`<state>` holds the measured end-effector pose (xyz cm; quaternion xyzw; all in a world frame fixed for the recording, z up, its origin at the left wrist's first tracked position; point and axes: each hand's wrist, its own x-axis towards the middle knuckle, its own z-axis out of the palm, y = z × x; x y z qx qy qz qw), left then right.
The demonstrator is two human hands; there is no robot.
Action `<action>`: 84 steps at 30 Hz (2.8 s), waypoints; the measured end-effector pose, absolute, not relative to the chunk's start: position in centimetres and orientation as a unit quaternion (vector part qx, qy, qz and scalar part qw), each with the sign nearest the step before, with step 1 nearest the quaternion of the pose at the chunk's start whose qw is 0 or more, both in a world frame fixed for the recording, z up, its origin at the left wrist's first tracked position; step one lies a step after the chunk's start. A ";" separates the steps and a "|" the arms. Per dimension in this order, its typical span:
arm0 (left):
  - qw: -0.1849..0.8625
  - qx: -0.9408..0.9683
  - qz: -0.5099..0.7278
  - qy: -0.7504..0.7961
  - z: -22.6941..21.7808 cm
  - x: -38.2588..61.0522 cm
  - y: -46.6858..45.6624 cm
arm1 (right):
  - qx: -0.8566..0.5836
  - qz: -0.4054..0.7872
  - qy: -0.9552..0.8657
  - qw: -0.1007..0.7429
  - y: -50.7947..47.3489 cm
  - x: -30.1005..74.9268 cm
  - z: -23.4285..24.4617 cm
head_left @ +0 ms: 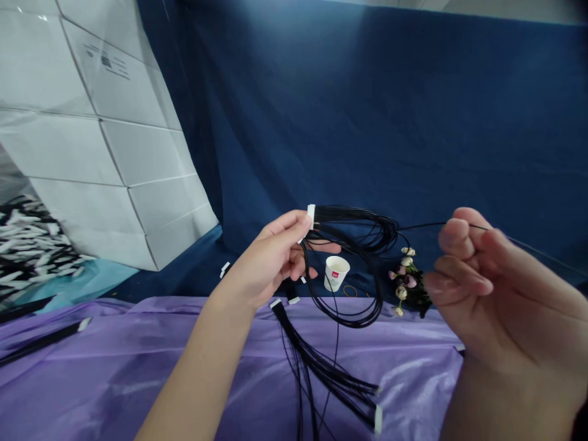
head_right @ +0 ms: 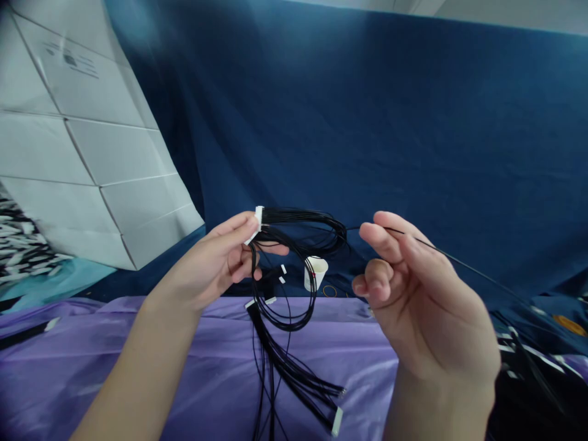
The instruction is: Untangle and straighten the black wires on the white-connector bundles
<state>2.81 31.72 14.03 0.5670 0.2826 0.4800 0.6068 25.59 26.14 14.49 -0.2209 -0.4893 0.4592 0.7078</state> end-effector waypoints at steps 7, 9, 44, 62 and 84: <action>0.625 0.568 0.465 0.266 13.8 2.9 31.6 | -0.204 0.370 -0.478 0.770 26.9 24.7 14.1; 0.622 0.569 0.464 0.273 13.9 3.0 31.6 | -0.205 0.349 -0.466 0.787 26.8 24.5 14.3; 0.585 0.626 0.437 0.274 14.0 3.0 31.2 | -0.424 -0.018 -0.715 0.555 25.6 22.7 13.4; 0.570 0.638 0.439 0.275 14.1 3.1 31.0 | -0.422 -0.010 -0.721 0.549 25.6 22.8 13.5; 0.570 0.636 0.441 0.277 14.2 3.0 30.9 | -0.412 -0.082 -0.736 0.530 26.2 22.1 13.2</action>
